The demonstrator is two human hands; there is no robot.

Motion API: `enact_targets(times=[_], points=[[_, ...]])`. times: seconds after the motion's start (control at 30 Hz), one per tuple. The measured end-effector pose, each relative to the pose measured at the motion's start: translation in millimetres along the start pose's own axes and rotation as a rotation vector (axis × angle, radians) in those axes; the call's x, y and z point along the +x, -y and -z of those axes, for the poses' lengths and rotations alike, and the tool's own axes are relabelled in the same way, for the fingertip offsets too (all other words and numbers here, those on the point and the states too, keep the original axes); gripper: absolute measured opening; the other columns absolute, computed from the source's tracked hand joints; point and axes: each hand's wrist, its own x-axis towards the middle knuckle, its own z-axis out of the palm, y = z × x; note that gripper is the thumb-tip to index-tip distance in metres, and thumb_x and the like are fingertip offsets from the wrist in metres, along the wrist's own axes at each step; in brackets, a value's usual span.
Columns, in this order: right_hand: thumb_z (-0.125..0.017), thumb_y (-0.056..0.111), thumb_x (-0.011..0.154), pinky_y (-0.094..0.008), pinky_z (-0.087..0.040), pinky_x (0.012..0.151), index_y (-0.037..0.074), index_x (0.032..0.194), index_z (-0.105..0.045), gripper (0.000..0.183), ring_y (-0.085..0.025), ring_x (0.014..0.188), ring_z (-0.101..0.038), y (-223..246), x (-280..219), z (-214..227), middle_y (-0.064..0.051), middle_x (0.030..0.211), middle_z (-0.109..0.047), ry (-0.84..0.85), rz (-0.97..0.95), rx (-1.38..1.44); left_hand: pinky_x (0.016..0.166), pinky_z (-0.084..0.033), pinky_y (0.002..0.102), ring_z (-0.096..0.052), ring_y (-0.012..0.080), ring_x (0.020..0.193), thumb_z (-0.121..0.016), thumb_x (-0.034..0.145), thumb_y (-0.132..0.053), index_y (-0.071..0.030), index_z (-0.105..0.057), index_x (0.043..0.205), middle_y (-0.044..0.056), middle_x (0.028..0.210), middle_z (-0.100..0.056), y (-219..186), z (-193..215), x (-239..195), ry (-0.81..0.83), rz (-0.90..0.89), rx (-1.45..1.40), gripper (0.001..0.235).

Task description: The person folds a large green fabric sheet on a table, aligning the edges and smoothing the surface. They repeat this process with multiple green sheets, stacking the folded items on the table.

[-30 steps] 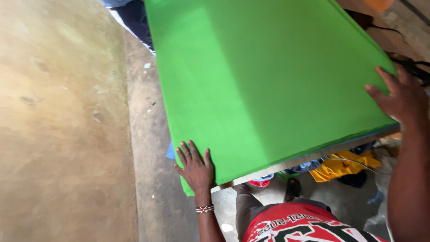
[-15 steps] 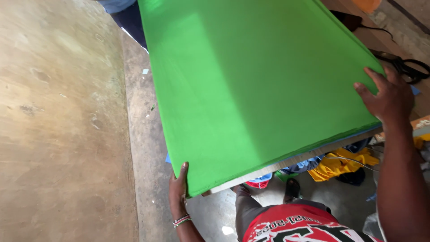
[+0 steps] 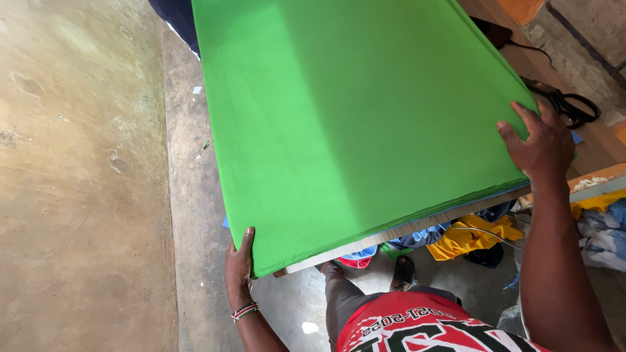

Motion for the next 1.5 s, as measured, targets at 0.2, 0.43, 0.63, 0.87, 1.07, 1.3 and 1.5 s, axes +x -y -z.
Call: enact_targets(times=[0.2, 0.43, 0.63, 0.87, 1.07, 1.3, 1.5], points=[[-0.063, 0.046, 0.111, -0.064, -0.048, 0.087, 0.010, 0.149, -0.072, 0.054, -0.050, 0.127, -0.060, -1.7, -1.7, -2.5, -0.031, 0.151, -0.060, -0.024, 0.013, -0.020, 0.088, -0.059, 0.043, -0.069, 0.0272, 0.105, -0.069, 0.082, -0.044, -0.004, -0.063, 0.135, 0.013, 0.126, -0.072, -7.1, -1.1, -7.6, 0.008, 0.020, 0.009, 0.067], [-0.054, 0.052, 0.107, -0.066, -0.043, 0.093, 0.012, 0.154, -0.063, 0.062, -0.054, 0.132, -0.053, 2.3, 3.3, 6.9, -0.033, 0.155, -0.052, 0.094, -0.043, 0.005, 0.093, -0.058, 0.044, -0.069, 0.0289, 0.110, -0.068, 0.085, -0.041, -0.001, -0.061, 0.136, 0.017, 0.131, -0.071, 0.4, 4.1, 2.8, 0.020, -0.038, 0.091, 0.066], [-0.050, 0.058, 0.103, -0.066, -0.042, 0.096, 0.017, 0.154, -0.060, 0.066, -0.051, 0.136, -0.050, 6.5, 6.0, 9.8, -0.030, 0.157, -0.050, 0.148, -0.105, 0.016, 0.127, -0.006, 0.056, 0.007, 0.0300, 0.160, -0.052, 0.080, -0.072, -0.020, -0.014, 0.165, 0.017, 0.172, 0.001, -20.3, 14.2, 4.3, -0.296, -0.224, 0.508, 0.107], [-0.049, 0.057, 0.102, -0.068, -0.041, 0.096, 0.017, 0.154, -0.059, 0.067, -0.059, 0.129, -0.050, 10.2, 6.0, 13.0, -0.028, 0.161, -0.046, 0.177, -0.091, 0.018, 0.125, 0.002, 0.067, 0.016, 0.0397, 0.156, -0.055, 0.093, -0.070, -0.018, -0.023, 0.168, 0.022, 0.169, 0.013, -27.7, -26.9, 40.6, -0.565, -0.832, 0.575, 0.097], [-0.049, 0.058, 0.101, -0.069, -0.040, 0.099, 0.018, 0.155, -0.058, 0.068, -0.055, 0.137, -0.046, 4.7, 3.1, 4.0, -0.029, 0.161, -0.045, 0.176, -0.094, 0.023, 0.121, -0.001, 0.066, -0.006, 0.0350, 0.158, -0.031, 0.101, -0.067, -0.015, -0.019, 0.164, 0.016, 0.171, -0.014, 28.6, -80.0, 75.1, -0.232, -0.923, 1.317, 0.083], [-0.050, 0.059, 0.102, -0.070, -0.041, 0.095, 0.017, 0.154, -0.060, 0.067, -0.054, 0.136, -0.048, 3.0, 4.3, 6.1, -0.028, 0.160, -0.047, 0.159, -0.086, 0.016, 0.123, -0.004, 0.063, -0.010, 0.0321, 0.158, -0.037, 0.099, -0.068, -0.017, -0.023, 0.164, 0.013, 0.171, -0.018, 32.2, -82.3, 75.7, -0.259, -0.958, 1.269, 0.084], [-0.051, 0.058, 0.101, -0.069, -0.042, 0.095, 0.017, 0.152, -0.060, 0.066, -0.055, 0.133, -0.048, 1.2, 5.7, 2.3, -0.029, 0.159, -0.047, 0.162, -0.104, 0.008, 0.122, -0.004, 0.064, -0.011, 0.0319, 0.158, -0.037, 0.099, -0.069, -0.017, -0.024, 0.163, 0.012, 0.171, -0.019, 29.7, -80.2, 75.7, -0.235, -0.950, 1.265, 0.084]])
